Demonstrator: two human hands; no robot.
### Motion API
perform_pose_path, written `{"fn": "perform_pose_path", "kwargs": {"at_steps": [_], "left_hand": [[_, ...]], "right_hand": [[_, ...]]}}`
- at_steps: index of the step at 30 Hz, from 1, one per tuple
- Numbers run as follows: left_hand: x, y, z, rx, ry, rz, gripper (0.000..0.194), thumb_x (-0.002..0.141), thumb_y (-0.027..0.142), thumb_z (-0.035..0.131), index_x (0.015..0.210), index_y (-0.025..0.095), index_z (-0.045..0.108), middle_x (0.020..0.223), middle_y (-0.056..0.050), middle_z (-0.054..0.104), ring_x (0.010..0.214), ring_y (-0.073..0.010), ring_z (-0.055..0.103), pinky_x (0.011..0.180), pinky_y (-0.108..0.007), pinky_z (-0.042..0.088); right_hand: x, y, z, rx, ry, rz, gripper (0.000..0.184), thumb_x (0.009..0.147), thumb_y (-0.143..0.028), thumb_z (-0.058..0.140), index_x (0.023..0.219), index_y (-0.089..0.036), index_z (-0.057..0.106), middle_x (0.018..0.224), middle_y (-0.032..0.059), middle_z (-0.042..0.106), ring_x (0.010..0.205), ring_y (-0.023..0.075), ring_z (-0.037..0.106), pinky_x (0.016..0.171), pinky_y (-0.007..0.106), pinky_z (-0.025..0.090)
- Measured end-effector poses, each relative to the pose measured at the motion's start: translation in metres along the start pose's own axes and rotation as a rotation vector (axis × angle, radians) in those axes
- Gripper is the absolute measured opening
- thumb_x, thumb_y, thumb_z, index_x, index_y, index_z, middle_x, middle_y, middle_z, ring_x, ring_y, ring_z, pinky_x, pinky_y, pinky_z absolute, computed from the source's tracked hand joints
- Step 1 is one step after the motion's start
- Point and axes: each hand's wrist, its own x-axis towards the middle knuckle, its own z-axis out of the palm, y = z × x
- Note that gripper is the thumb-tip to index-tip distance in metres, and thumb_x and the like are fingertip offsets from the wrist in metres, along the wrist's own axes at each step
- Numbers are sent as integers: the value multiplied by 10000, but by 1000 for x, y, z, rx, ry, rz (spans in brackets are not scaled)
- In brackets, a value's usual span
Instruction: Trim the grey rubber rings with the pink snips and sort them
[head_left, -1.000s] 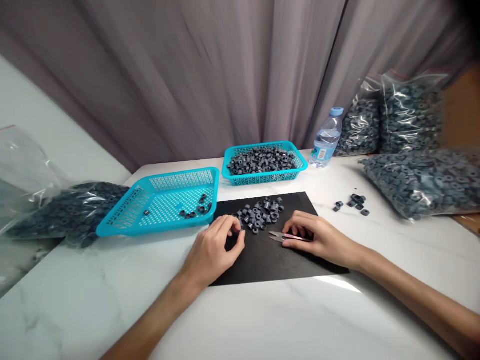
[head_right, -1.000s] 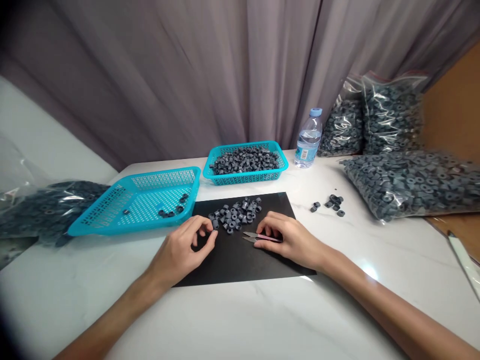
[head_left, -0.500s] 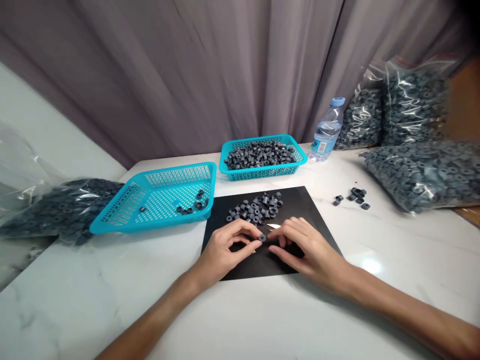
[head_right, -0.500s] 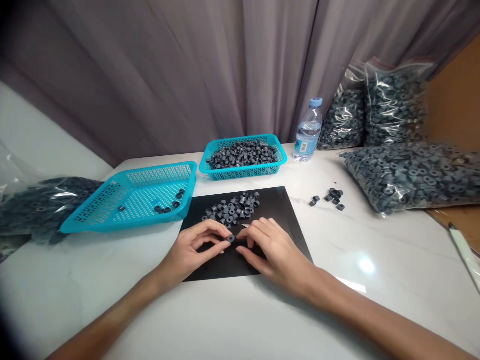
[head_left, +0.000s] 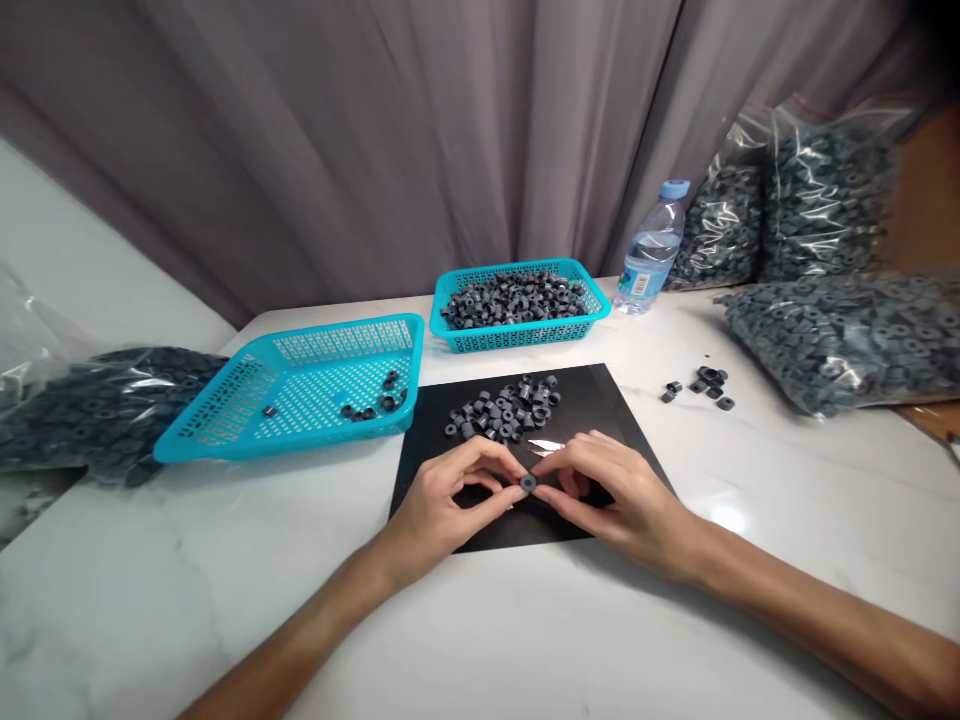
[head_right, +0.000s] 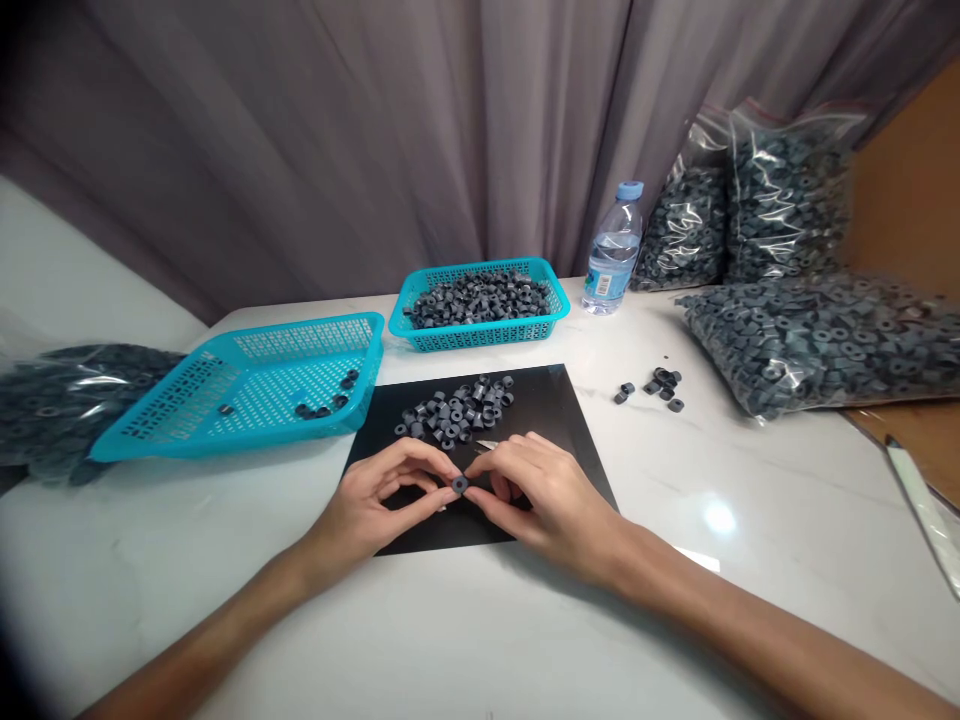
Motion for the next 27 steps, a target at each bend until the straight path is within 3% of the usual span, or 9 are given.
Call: {"fn": "perform_pose_path", "kwargs": {"at_steps": [8, 15, 27], "left_hand": [[0, 4, -2, 4, -38, -39, 91, 884, 174, 730, 970, 184, 758, 942, -33, 725, 786, -137, 715, 743, -234, 619], [4, -1, 0, -354, -71, -326, 102, 861, 260, 773, 911, 173, 792, 747, -22, 755, 662, -136, 700, 660, -230, 595], [12, -3, -8, -421, -145, -399, 193, 860, 305, 786, 878, 112, 789, 692, -33, 758, 587, -97, 660, 615, -192, 529]], "right_hand": [[1, -2, -2, 40, -3, 0, 167, 1034, -308, 545, 1047, -189, 663, 670, -26, 538, 606, 134, 488, 641, 302, 385], [0, -2, -4, 84, -13, 69, 196, 1006, -363, 604, 1030, -189, 690, 665, -26, 551, 611, 127, 496, 633, 285, 410], [0, -3, -3, 138, 16, 27, 219, 973, -350, 664, 1096, -169, 685, 662, -35, 561, 581, 109, 491, 598, 257, 416]]}}
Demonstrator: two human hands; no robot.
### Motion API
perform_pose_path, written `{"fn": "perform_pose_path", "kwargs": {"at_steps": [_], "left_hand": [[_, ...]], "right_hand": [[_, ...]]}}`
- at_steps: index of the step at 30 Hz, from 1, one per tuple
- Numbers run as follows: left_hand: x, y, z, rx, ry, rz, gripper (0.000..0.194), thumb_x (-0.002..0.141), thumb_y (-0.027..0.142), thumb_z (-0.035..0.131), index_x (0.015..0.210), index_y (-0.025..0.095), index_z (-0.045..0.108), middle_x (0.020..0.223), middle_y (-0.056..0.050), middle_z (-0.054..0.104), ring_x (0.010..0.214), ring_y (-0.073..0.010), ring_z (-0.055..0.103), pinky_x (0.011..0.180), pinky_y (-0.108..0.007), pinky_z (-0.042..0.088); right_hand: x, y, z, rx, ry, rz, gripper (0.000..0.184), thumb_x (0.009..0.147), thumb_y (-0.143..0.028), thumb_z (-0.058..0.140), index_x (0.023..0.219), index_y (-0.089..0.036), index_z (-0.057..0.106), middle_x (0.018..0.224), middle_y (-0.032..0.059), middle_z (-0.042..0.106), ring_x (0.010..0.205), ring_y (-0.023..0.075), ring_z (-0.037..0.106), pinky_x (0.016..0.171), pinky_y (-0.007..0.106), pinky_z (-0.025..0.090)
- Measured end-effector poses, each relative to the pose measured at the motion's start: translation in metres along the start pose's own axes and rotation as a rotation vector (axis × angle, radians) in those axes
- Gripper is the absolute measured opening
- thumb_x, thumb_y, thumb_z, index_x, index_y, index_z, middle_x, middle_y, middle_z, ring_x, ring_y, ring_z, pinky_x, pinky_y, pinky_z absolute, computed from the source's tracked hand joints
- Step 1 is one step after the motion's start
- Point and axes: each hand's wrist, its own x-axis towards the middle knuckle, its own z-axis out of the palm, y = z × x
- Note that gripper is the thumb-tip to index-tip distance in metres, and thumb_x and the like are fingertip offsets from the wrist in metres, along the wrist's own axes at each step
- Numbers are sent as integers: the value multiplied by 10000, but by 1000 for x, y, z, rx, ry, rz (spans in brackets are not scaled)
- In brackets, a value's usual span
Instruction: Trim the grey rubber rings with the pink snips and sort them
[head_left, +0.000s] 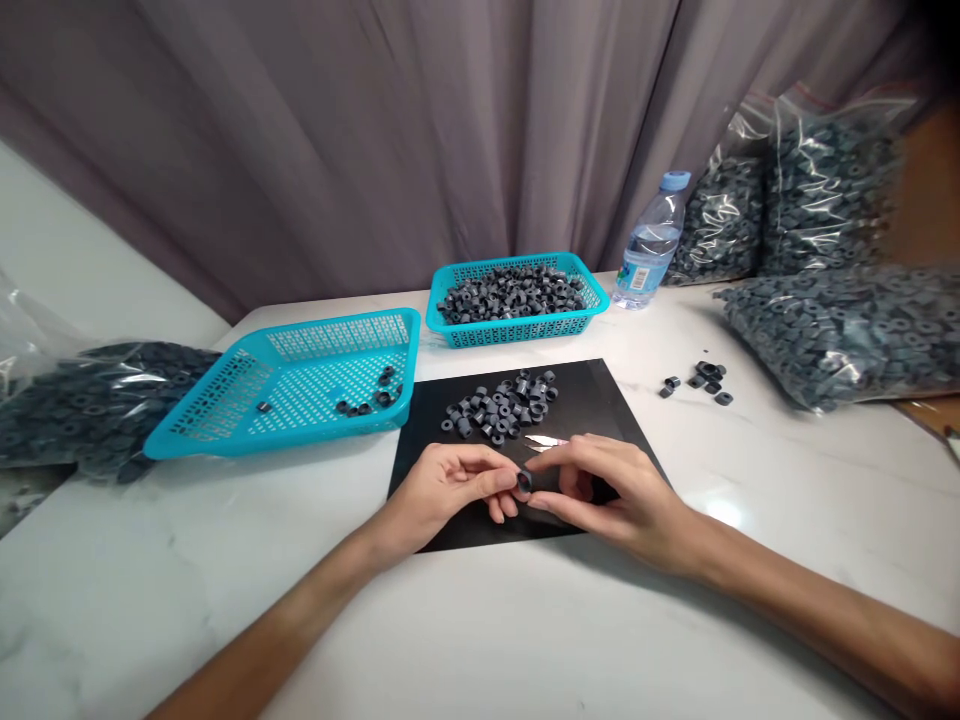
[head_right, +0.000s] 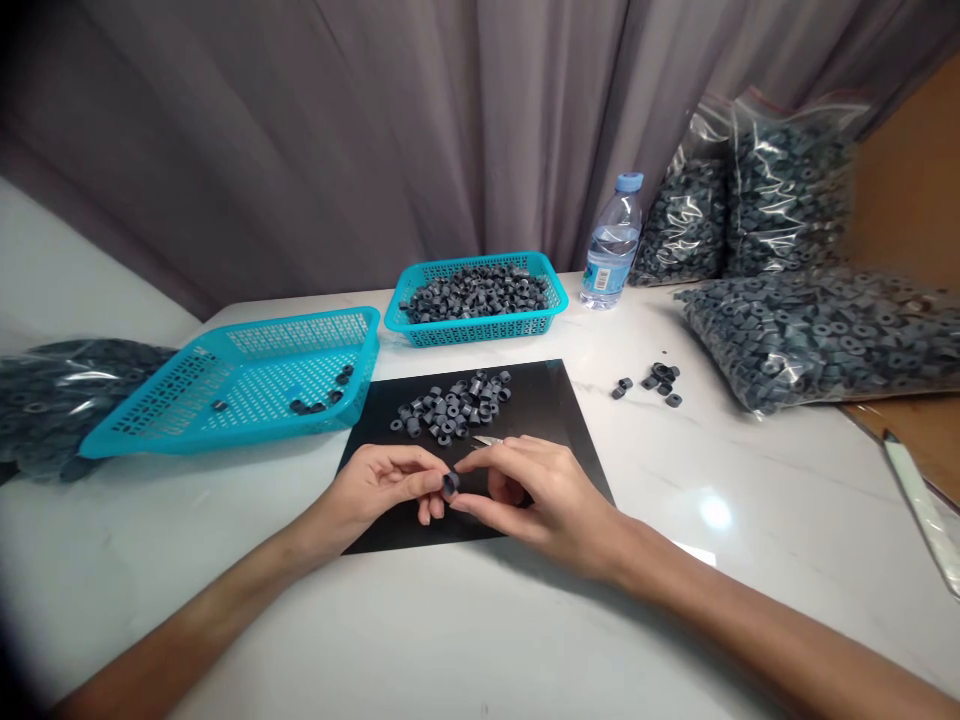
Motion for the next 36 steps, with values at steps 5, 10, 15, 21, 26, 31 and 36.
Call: {"fn": "perform_pose_path", "kwargs": {"at_steps": [5, 10, 15, 21, 26, 31, 36], "left_hand": [[0, 0, -2, 5, -51, -15, 209, 878, 316, 769, 876, 107, 779, 720, -38, 756, 593, -95, 652, 610, -196, 532], [1, -1, -3, 19, -83, -20, 231, 895, 329, 750, 858, 102, 778, 703, -32, 741, 595, -91, 643, 608, -192, 535], [1, -1, -5, 15, -103, -25, 219, 908, 316, 737, 871, 104, 779, 767, -52, 760, 619, -94, 646, 607, -195, 539], [0, -1, -5, 29, -107, -29, 224, 907, 323, 735, 876, 105, 777, 798, -65, 763, 634, -102, 649, 609, -205, 536], [0, 0, -4, 18, -115, -29, 232, 908, 336, 732, 867, 110, 766, 784, -55, 751, 619, -95, 630, 602, -203, 526], [-2, 2, -2, 8, -107, -48, 227, 910, 337, 729, 884, 112, 746, 789, -48, 736, 636, -91, 616, 612, -198, 519], [-2, 4, 0, 21, -76, -56, 207, 887, 321, 751, 878, 115, 729, 770, -30, 704, 646, -92, 604, 616, -201, 515]], "right_hand": [[-1, 1, 2, -9, -3, -66, 219, 994, -321, 636, 1154, -177, 681, 656, -37, 562, 583, 114, 500, 598, 269, 405], [-2, 4, 2, -27, -2, -44, 198, 1006, -321, 613, 1129, -191, 696, 649, -37, 552, 578, 118, 501, 596, 273, 402], [-2, 5, 2, -39, -2, -72, 174, 1007, -297, 613, 1104, -183, 702, 641, -39, 557, 569, 112, 507, 593, 270, 398], [-3, 6, 2, -48, -4, -46, 187, 1000, -326, 624, 1090, -182, 702, 636, -41, 551, 563, 112, 498, 599, 269, 402], [-4, 6, 2, -55, -12, -40, 190, 999, -322, 627, 1102, -176, 694, 630, -47, 539, 558, 108, 494, 613, 267, 405], [-2, 4, 2, -37, -28, -33, 194, 1003, -309, 619, 1113, -163, 682, 637, -50, 534, 559, 105, 485, 614, 263, 413], [-2, 3, 1, -37, -29, -37, 185, 1003, -302, 619, 1113, -165, 677, 631, -61, 502, 552, 98, 464, 615, 252, 427]]}}
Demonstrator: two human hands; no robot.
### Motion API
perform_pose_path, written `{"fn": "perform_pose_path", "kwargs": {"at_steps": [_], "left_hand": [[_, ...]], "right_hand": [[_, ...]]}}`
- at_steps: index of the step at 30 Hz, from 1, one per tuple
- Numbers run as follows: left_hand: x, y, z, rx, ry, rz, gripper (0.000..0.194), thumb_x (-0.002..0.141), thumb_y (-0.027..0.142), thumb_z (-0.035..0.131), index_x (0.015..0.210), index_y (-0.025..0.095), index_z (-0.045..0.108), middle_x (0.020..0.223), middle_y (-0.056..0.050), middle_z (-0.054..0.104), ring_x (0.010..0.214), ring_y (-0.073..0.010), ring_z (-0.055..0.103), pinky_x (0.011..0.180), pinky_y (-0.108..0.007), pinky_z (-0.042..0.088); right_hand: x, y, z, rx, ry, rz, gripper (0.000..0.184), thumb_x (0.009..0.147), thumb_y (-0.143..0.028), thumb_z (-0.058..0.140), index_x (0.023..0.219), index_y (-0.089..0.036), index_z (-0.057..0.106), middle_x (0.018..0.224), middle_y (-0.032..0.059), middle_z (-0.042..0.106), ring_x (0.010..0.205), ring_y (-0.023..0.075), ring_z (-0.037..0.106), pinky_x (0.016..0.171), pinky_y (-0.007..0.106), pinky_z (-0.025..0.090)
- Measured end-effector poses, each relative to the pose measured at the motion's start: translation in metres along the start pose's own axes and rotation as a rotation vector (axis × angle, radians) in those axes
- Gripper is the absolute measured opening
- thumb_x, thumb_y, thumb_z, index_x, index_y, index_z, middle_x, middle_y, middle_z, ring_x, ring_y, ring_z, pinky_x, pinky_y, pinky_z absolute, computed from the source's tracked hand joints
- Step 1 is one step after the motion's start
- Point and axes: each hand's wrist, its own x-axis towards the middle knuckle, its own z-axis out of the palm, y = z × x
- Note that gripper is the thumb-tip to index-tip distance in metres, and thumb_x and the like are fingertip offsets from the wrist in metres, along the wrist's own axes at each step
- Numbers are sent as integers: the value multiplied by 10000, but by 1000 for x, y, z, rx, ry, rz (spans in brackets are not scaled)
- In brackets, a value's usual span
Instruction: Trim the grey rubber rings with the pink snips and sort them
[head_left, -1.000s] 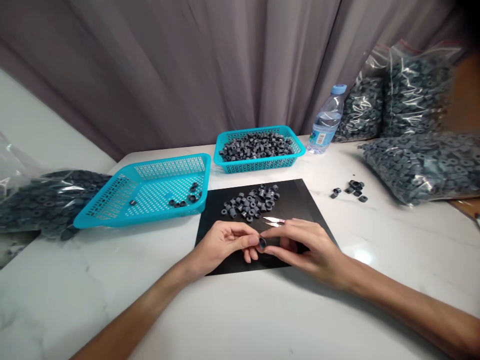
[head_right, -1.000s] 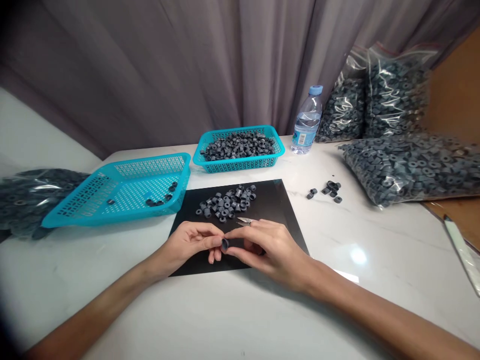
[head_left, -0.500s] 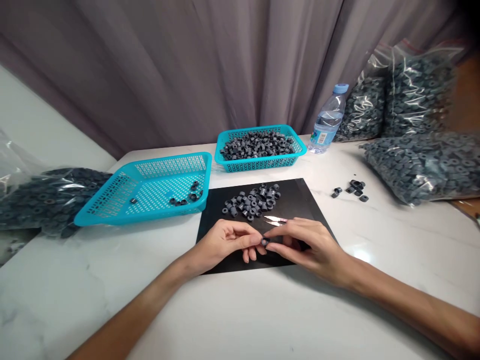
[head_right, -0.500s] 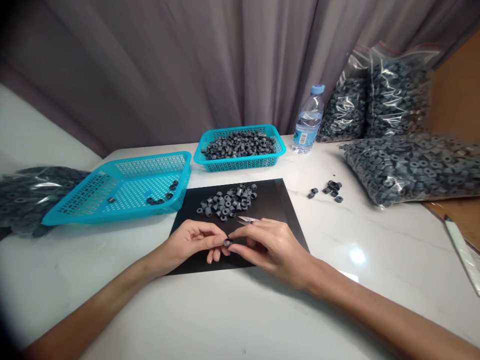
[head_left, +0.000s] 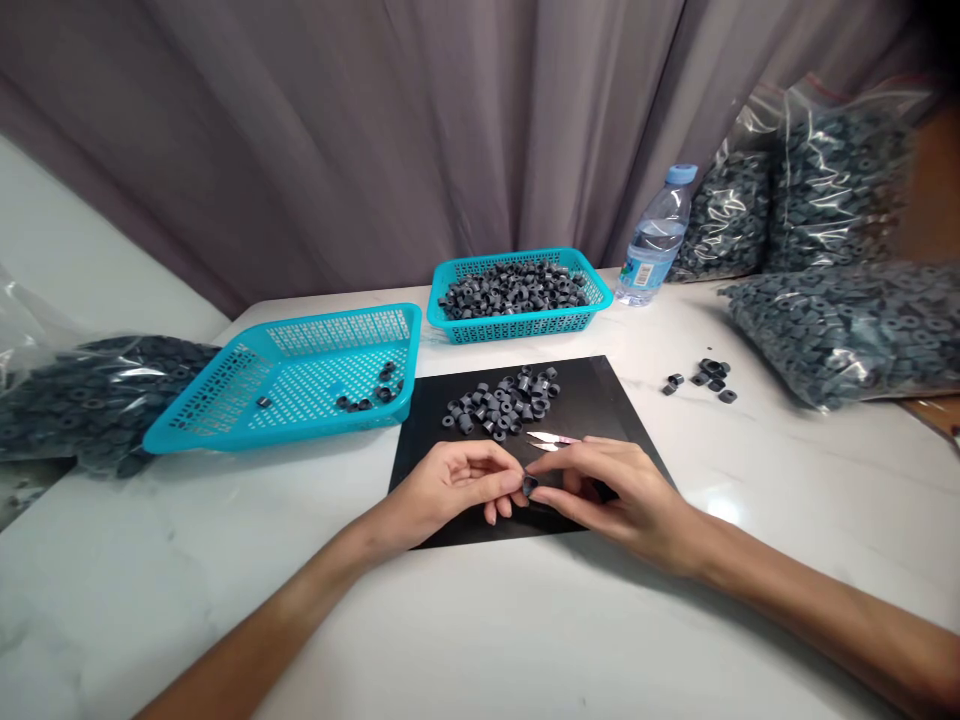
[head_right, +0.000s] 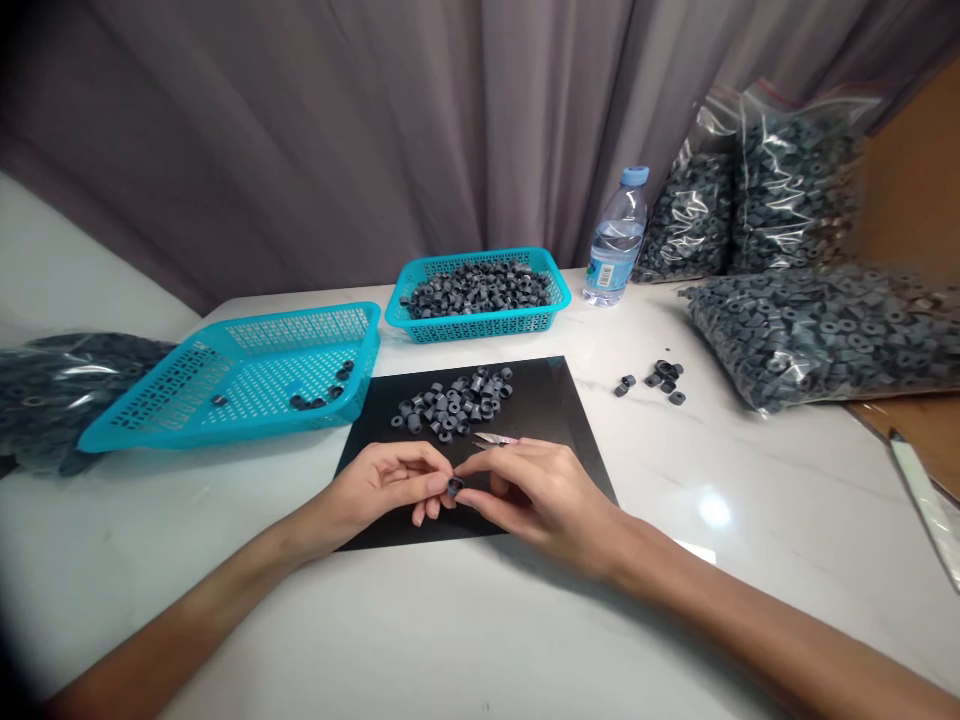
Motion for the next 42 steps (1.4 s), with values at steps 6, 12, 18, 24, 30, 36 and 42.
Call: {"fn": "perform_pose_path", "kwargs": {"at_steps": [6, 12, 18, 24, 30, 36, 42], "left_hand": [[0, 0, 0, 47, 13, 2, 197, 886, 321, 750, 902, 127, 720, 757, -20, 686, 662, -103, 601, 635, -215, 515], [-1, 1, -2, 59, 36, 28, 170, 880, 304, 755, 903, 140, 720, 785, -25, 699, 670, -113, 603, 645, -229, 510], [-2, 0, -1, 61, 28, 36, 166, 880, 308, 760, 912, 147, 728, 782, -14, 699, 669, -99, 592, 652, -213, 502], [-1, 1, -1, 55, 37, 51, 148, 864, 291, 778, 912, 153, 753, 794, -16, 695, 691, -103, 596, 638, -202, 505], [-1, 1, 0, 33, 36, 51, 138, 840, 279, 800, 898, 159, 762, 797, -11, 687, 686, -102, 586, 638, -206, 513], [-2, 2, 1, 50, 51, 37, 167, 826, 302, 805, 895, 157, 764, 790, -24, 699, 703, -123, 600, 611, -216, 499], [-3, 0, -1, 53, 56, 25, 179, 827, 309, 810, 898, 154, 758, 789, -23, 708, 653, -102, 570, 570, -199, 462]], "right_hand": [[0, 0, -1, -4, -21, 5, 206, 1020, -325, 578, 1121, -175, 677, 631, -53, 482, 565, 112, 464, 599, 253, 435], [1, -1, -2, 0, -17, -26, 197, 1024, -296, 567, 1141, -176, 672, 648, -44, 484, 577, 119, 469, 595, 256, 429], [0, -1, -2, -1, -5, -48, 172, 1016, -249, 575, 1143, -175, 665, 650, -48, 483, 578, 114, 468, 592, 253, 435], [-1, -1, -1, 12, -9, -11, 155, 1015, -240, 565, 1119, -175, 659, 637, -57, 440, 559, 110, 431, 569, 243, 438], [0, -1, -3, 29, -23, -27, 200, 1013, -211, 548, 1183, -178, 648, 631, -58, 442, 561, 112, 443, 554, 240, 424], [-2, -1, -1, 44, -26, -1, 182, 1012, -222, 542, 1154, -177, 646, 633, -59, 429, 547, 106, 413, 533, 231, 413], [-2, -3, -1, 90, -52, 34, 169, 994, -243, 584, 1145, -179, 620, 639, -66, 435, 535, 96, 404, 493, 216, 380]]}}
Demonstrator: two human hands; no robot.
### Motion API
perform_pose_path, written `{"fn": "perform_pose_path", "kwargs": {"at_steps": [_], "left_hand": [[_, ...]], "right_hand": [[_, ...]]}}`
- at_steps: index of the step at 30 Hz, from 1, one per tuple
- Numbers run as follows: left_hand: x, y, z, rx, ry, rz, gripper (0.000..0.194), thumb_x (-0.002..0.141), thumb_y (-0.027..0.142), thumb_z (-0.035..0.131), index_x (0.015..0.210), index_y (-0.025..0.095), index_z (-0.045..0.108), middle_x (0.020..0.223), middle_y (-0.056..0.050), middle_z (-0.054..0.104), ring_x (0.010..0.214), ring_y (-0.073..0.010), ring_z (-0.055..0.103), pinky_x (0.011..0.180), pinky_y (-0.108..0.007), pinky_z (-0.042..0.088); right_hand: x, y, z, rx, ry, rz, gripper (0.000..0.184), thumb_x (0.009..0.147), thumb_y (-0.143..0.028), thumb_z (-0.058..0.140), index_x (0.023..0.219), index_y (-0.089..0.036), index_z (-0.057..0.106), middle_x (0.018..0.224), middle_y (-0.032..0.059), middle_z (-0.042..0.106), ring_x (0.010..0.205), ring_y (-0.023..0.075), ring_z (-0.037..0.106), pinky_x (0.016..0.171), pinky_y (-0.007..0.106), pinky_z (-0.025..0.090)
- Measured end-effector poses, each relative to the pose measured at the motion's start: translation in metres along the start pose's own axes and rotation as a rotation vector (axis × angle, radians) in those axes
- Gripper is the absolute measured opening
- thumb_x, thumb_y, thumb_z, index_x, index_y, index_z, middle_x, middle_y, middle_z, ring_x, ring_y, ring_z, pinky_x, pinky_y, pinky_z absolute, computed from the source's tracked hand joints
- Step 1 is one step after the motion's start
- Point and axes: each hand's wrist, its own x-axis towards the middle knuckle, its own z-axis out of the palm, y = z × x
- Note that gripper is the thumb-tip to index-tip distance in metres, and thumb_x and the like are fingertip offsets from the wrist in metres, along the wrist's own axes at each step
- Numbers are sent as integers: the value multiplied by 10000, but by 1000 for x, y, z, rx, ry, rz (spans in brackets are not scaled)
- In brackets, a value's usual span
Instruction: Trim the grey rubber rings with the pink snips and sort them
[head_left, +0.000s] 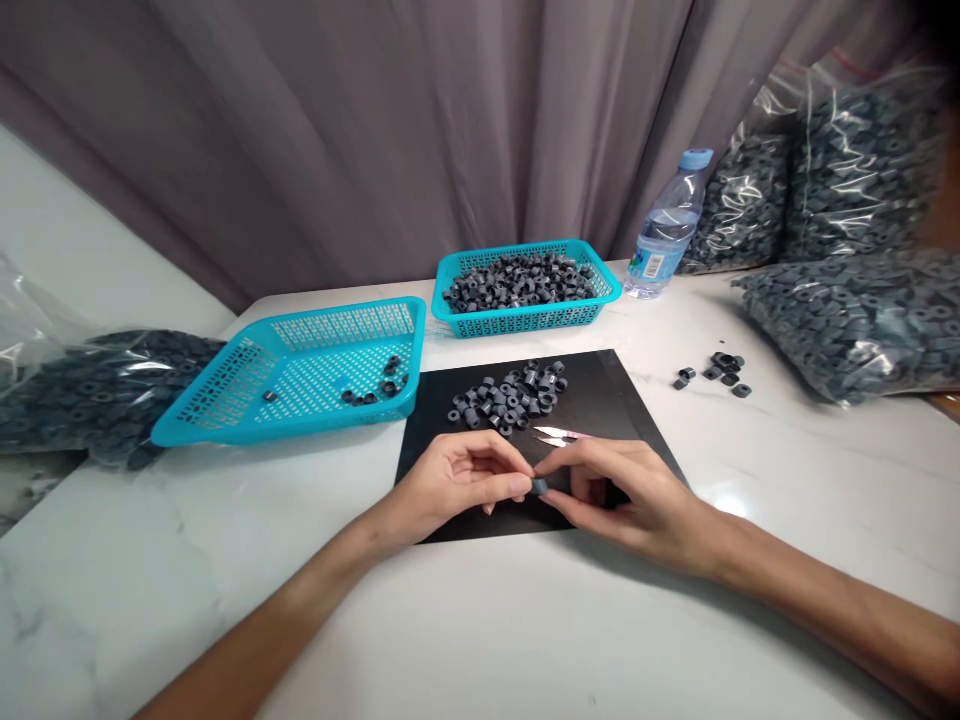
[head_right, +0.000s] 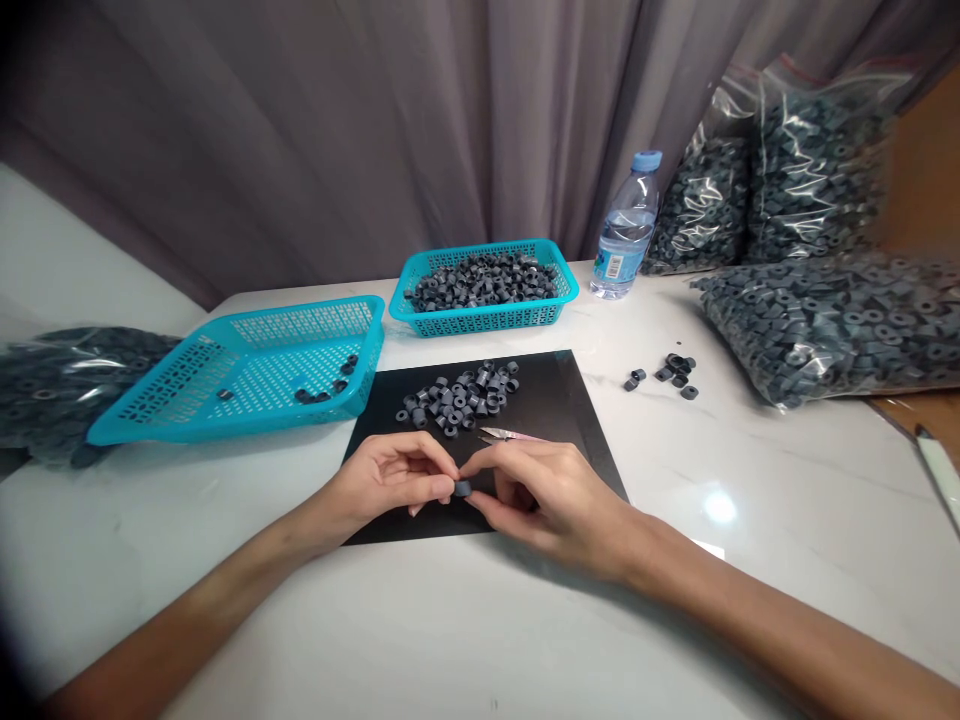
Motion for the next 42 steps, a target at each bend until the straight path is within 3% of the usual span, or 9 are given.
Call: {"fn": "perform_pose_path", "kwargs": {"at_steps": [15, 24, 42], "left_hand": [[2, 1, 0, -10, -19, 8, 162, 839, 291, 799, 905, 148, 757, 772, -40, 730, 706, -129, 623, 582, -203, 465], [1, -1, 3, -33, -12, -18, 169, 807, 264, 838, 876, 147, 737, 774, -3, 698, 682, -88, 591, 605, -178, 484], [3, -2, 0, -36, -23, 2, 134, 824, 239, 821, 897, 157, 745, 801, -11, 718, 760, -110, 639, 611, -173, 497]], "right_hand": [[2, 0, 0, -1, -18, 5, 99, 995, -242, 576, 1066, -183, 611, 637, -70, 411, 546, 98, 382, 491, 221, 348], [2, -1, -1, -44, -1, -65, 101, 991, -231, 585, 1073, -178, 612, 643, -70, 411, 572, 104, 410, 546, 245, 369], [2, 2, -2, -39, -7, -7, 108, 999, -232, 581, 1069, -165, 629, 653, -66, 397, 563, 92, 391, 507, 233, 336]]}}
